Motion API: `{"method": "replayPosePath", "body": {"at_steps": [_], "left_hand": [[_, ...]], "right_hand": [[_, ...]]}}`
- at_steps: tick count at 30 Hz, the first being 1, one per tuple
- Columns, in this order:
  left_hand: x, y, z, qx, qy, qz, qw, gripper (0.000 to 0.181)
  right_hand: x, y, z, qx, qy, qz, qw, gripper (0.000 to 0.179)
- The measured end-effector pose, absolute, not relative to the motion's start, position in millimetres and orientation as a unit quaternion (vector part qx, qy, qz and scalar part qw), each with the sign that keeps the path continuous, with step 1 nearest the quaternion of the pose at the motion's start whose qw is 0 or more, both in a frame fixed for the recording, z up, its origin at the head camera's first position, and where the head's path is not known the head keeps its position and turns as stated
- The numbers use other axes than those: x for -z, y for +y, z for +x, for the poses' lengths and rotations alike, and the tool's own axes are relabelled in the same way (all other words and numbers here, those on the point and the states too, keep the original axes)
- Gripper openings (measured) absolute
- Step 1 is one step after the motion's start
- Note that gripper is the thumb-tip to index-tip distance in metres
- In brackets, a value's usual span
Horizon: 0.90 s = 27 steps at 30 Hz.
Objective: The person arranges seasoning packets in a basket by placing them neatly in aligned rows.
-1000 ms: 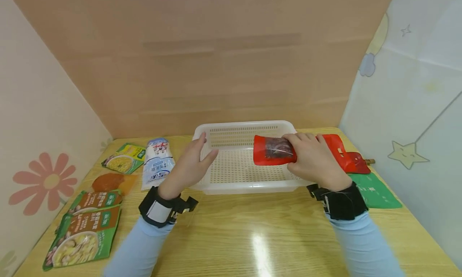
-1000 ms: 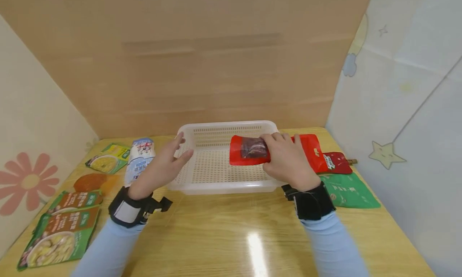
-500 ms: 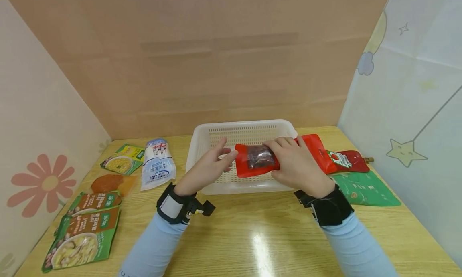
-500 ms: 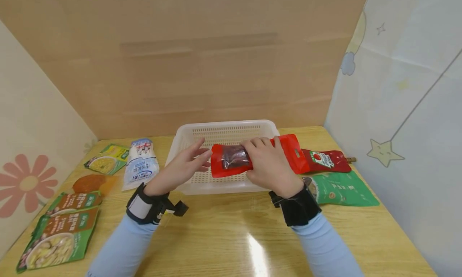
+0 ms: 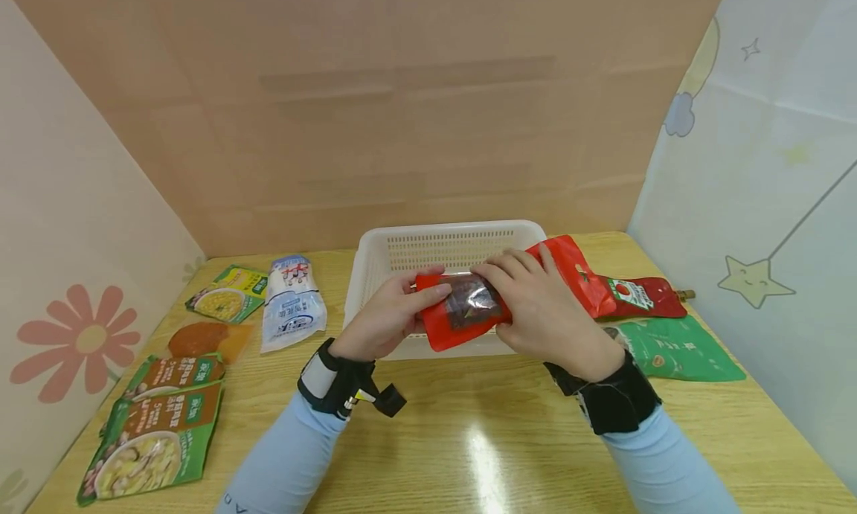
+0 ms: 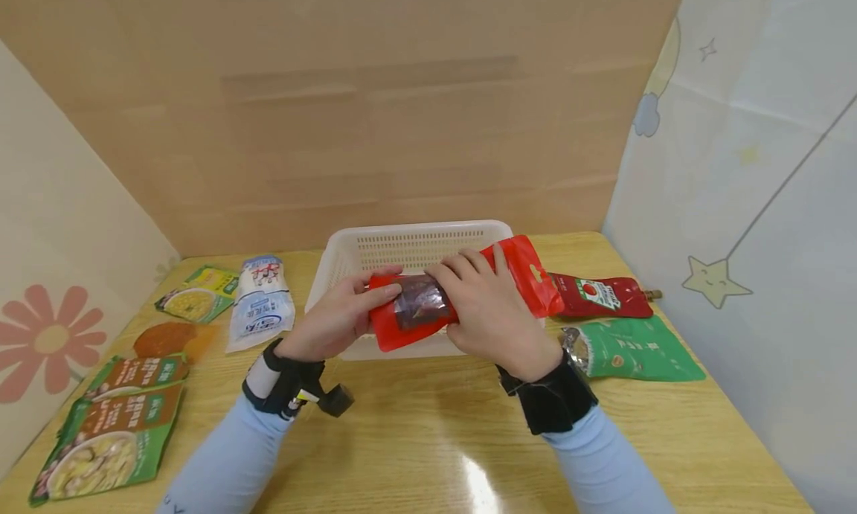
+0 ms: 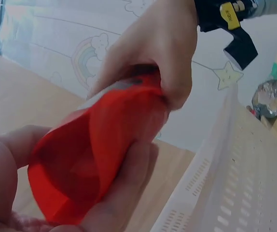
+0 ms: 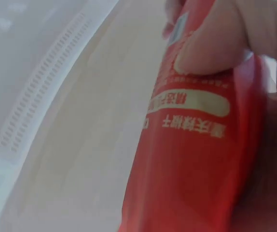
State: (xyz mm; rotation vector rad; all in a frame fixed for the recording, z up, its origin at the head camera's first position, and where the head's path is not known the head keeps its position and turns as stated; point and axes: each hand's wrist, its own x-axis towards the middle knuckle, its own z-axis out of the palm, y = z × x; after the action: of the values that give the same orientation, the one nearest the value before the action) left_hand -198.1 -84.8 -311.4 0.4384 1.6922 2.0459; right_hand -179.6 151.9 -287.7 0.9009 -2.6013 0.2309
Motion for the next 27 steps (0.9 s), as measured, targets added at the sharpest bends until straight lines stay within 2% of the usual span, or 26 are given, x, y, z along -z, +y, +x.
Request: {"method": "replayPosePath", "body": {"at_steps": [5,8,11,13,15,18,22,24,27], "left_hand": [[309.3,-86.6,-197.9,-0.77,0.599,0.122,0.181,0.044],[307.8,-87.2,-196.8,-0.786,0.588,0.114,0.152,0.042],[306.6,-86.9,-194.9,-0.803,0.573,0.111,0.123,0.047],[306.0,-86.6,-193.6,-0.811,0.565,0.107,0.107,0.05],[305.6,-85.7,-192.6,-0.819,0.556,0.104,0.095,0.052],[305.6,-83.3,-190.8,-0.83,0.543,0.104,0.079,0.053],[308.0,-78.2,-188.9,-0.835,0.532,0.12,0.071,0.048],[309.9,-75.8,-188.6,-0.83,0.537,0.133,0.075,0.046],[313.0,-74.4,-189.6,-0.809,0.559,0.158,0.094,0.043]], "right_hand": [[276.1,167.4,-178.1,-0.099,-0.921,0.304,0.223,0.099],[268.4,185.8,-180.4,-0.141,-0.905,0.309,0.257,0.106],[263.4,202.7,-184.4,-0.195,-0.884,0.3,0.299,0.102],[262.5,209.2,-186.3,-0.257,-0.878,0.266,0.305,0.094],[263.0,210.7,-187.7,-0.34,-0.874,0.208,0.279,0.088],[266.3,205.4,-190.0,-0.481,-0.846,0.135,0.185,0.083],[272.1,194.3,-196.9,-0.635,-0.76,0.128,0.054,0.075],[274.7,190.3,-200.2,-0.692,-0.707,0.143,0.024,0.069],[275.5,188.7,-202.2,-0.748,-0.644,0.157,0.026,0.062]]}}
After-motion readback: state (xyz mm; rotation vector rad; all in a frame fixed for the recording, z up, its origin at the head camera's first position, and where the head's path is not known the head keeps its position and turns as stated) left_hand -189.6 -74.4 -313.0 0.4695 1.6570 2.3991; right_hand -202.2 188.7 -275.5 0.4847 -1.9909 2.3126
